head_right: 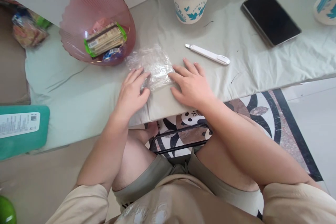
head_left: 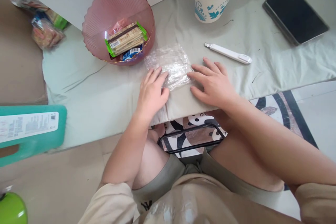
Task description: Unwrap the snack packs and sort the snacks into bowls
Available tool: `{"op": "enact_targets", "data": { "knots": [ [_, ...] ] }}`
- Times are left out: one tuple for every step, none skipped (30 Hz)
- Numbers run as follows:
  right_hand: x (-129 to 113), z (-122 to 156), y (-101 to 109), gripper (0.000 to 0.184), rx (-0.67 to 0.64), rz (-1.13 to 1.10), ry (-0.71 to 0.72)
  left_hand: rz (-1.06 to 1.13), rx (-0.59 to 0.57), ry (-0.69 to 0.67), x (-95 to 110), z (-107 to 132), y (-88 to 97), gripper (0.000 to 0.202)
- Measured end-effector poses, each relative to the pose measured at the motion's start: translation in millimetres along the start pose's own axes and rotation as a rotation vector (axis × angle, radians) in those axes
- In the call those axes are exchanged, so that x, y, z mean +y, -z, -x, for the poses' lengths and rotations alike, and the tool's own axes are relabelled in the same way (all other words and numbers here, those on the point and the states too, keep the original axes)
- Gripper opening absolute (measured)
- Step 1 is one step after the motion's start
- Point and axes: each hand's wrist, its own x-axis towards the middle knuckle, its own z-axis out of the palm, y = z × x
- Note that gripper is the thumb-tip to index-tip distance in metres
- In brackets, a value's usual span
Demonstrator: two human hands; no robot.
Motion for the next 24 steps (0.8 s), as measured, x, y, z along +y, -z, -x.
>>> {"op": "enact_targets", "data": {
  "knots": [
    [0.4, -0.3, 0.2, 0.041, 0.013, 0.000, -0.015, -0.003, -0.011, 0.021, -4.5, 0.0, 0.7, 0.059],
    [0.4, -0.9, 1.1, 0.039, 0.029, -0.001, -0.030, -0.008, -0.018, 0.030, -8.0, 0.3, 2.3, 0.062],
    [0.2, -1.7, 2.6, 0.037, 0.049, -0.009, -0.042, -0.016, -0.030, 0.029, -10.3, 0.9, 4.7, 0.064],
    [-0.3, -2.7, 4.7, 0.037, 0.069, -0.024, -0.050, -0.023, -0.054, 0.017, -11.4, 1.6, 7.8, 0.066],
    [-0.8, -3.9, 7.5, 0.036, 0.092, -0.049, -0.054, -0.027, -0.096, -0.008, -11.5, 2.5, 11.3, 0.068],
    [-1.2, -5.2, 10.5, 0.036, 0.117, -0.077, -0.056, -0.026, -0.153, -0.045, -10.9, 3.5, 15.0, 0.068],
    [-1.4, -6.6, 13.3, 0.036, 0.140, -0.106, -0.059, -0.021, -0.214, -0.088, -9.8, 4.4, 18.6, 0.068],
    [-1.3, -8.0, 15.6, 0.036, 0.158, -0.131, -0.065, -0.012, -0.267, -0.134, -8.5, 5.2, 21.5, 0.066],
    [-0.9, -9.3, 17.0, 0.037, 0.169, -0.148, -0.076, 0.003, -0.299, -0.179, -7.3, 5.8, 23.6, 0.064],
    [-0.3, -10.4, 17.2, 0.039, 0.170, -0.160, -0.091, 0.020, -0.305, -0.216, -6.3, 6.2, 24.8, 0.062],
    [0.5, -11.2, 16.2, 0.043, 0.158, -0.167, -0.104, 0.038, -0.287, -0.243, -5.6, 6.4, 24.9, 0.058],
    [1.1, -11.6, 14.2, 0.049, 0.135, -0.170, -0.110, 0.054, -0.253, -0.259, -5.1, 6.5, 24.1, 0.052],
    [1.6, -11.8, 11.4, 0.056, 0.105, -0.170, -0.107, 0.064, -0.214, -0.263, -4.7, 6.4, 22.6, 0.046],
    [1.7, -11.7, 8.5, 0.062, 0.076, -0.168, -0.097, 0.065, -0.178, -0.252, -4.4, 6.3, 20.8, 0.041],
    [1.6, -11.4, 5.8, 0.066, 0.051, -0.167, -0.086, 0.054, -0.150, -0.225, -4.0, 6.3, 18.8, 0.038],
    [1.2, -11.1, 3.9, 0.067, 0.032, -0.171, -0.078, 0.037, -0.129, -0.187, -3.7, 6.2, 16.9, 0.041],
    [0.6, -10.7, 3.1, 0.067, 0.019, -0.186, -0.079, 0.019, -0.112, -0.142, -3.4, 6.2, 15.2, 0.050],
    [0.0, -10.4, 3.4, 0.065, 0.009, -0.217, -0.087, 0.006, -0.095, -0.098, -3.1, 6.1, 13.7, 0.059],
    [-0.7, -10.0, 4.8, 0.063, 0.006, -0.260, -0.097, 0.006, -0.075, -0.062, -2.8, 6.0, 12.3, 0.066],
    [-1.4, -9.5, 7.1, 0.059, 0.013, -0.310, -0.103, 0.027, -0.051, -0.031, -2.7, 5.8, 10.9, 0.067],
    [-2.2, -8.9, 10.0, 0.056, 0.033, -0.362, -0.100, 0.071, -0.026, -0.004, -2.5, 5.4, 9.5, 0.067],
    [-3.1, -8.2, 12.9, 0.051, 0.062, -0.412, -0.089, 0.141, -0.001, 0.023, -2.4, 4.9, 7.8, 0.068],
    [-4.0, -7.3, 15.5, 0.047, 0.098, -0.458, -0.078, 0.237, 0.022, 0.053, -2.0, 4.1, 6.0, 0.072],
    [-5.1, -6.4, 17.5, 0.043, 0.132, -0.500, -0.074, 0.354, 0.042, 0.088, -1.5, 3.3, 4.2, 0.077]
  ]
}}
